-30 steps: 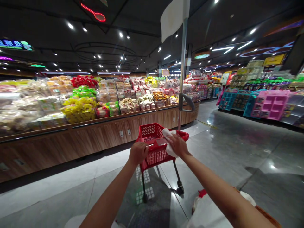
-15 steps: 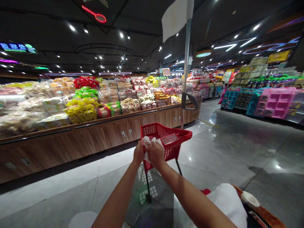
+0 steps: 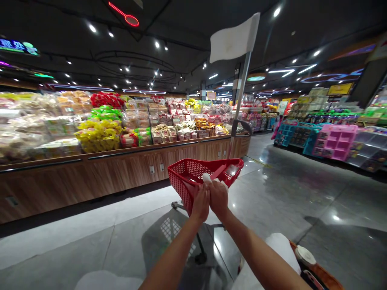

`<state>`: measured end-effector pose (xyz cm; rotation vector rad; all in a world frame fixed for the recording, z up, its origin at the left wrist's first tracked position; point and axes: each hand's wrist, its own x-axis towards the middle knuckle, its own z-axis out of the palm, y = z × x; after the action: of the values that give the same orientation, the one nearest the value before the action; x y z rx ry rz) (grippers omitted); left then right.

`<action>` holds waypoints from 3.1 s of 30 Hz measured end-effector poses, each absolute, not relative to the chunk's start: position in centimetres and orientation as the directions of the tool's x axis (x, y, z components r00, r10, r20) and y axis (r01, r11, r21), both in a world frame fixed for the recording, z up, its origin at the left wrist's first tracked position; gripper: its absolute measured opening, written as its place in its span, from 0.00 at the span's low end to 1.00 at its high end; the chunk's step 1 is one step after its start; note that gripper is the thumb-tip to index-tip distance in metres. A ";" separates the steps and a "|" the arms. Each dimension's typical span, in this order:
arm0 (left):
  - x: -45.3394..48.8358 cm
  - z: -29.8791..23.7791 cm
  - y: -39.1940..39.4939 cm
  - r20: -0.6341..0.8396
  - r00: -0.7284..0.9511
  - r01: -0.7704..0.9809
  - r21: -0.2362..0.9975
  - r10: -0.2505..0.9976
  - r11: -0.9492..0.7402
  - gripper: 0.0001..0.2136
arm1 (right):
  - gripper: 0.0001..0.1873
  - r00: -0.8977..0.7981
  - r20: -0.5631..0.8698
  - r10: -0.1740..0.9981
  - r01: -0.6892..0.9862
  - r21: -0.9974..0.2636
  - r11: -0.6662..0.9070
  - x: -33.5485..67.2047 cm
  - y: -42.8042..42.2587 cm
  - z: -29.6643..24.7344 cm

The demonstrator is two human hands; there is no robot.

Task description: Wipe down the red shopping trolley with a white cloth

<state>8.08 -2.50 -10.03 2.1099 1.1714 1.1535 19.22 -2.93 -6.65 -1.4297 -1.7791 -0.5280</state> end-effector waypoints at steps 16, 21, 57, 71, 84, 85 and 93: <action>8.4 -11.1 2.6 0.295 0.321 0.738 0.518 0.900 -0.433 0.20 | 0.17 -0.121 0.661 0.741 0.992 0.054 0.114 21.2 -0.8 -9.5; 8.5 -11.1 1.7 0.312 0.388 0.705 0.506 0.867 -0.497 0.20 | 0.15 -0.236 0.534 0.812 0.971 0.104 0.214 20.5 -0.5 -8.5; -2.5 -16.1 0.5 0.244 0.235 0.962 0.084 0.941 -0.261 0.32 | 0.11 -0.430 0.116 0.895 0.894 0.196 0.404 30.3 -0.6 -3.9; -1.3 -15.9 -1.4 0.199 0.183 0.968 0.135 0.963 -0.212 0.36 | 0.12 -0.534 0.126 0.836 0.837 0.217 0.502 14.8 1.7 -11.2; -2.4 -14.7 -3.4 0.175 0.260 0.946 0.152 0.950 -0.287 0.37 | 0.10 -0.493 0.161 0.855 0.864 0.210 0.458 24.0 -0.8 -9.1; -2.7 -14.4 -3.2 0.167 0.284 0.937 0.163 0.944 -0.310 0.36 | 0.09 -0.487 0.173 0.856 0.866 0.221 0.448 25.5 -0.9 -8.7; -8.6 -12.2 -0.3 -0.009 0.204 0.962 0.186 0.979 -0.199 0.28 | 0.09 -0.442 0.216 0.870 0.890 0.228 0.395 28.3 -1.0 -8.5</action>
<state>-8.57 -0.29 -12.15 2.3164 1.8848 0.1660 28.27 -1.05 -8.48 -1.6243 -2.5716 -0.4806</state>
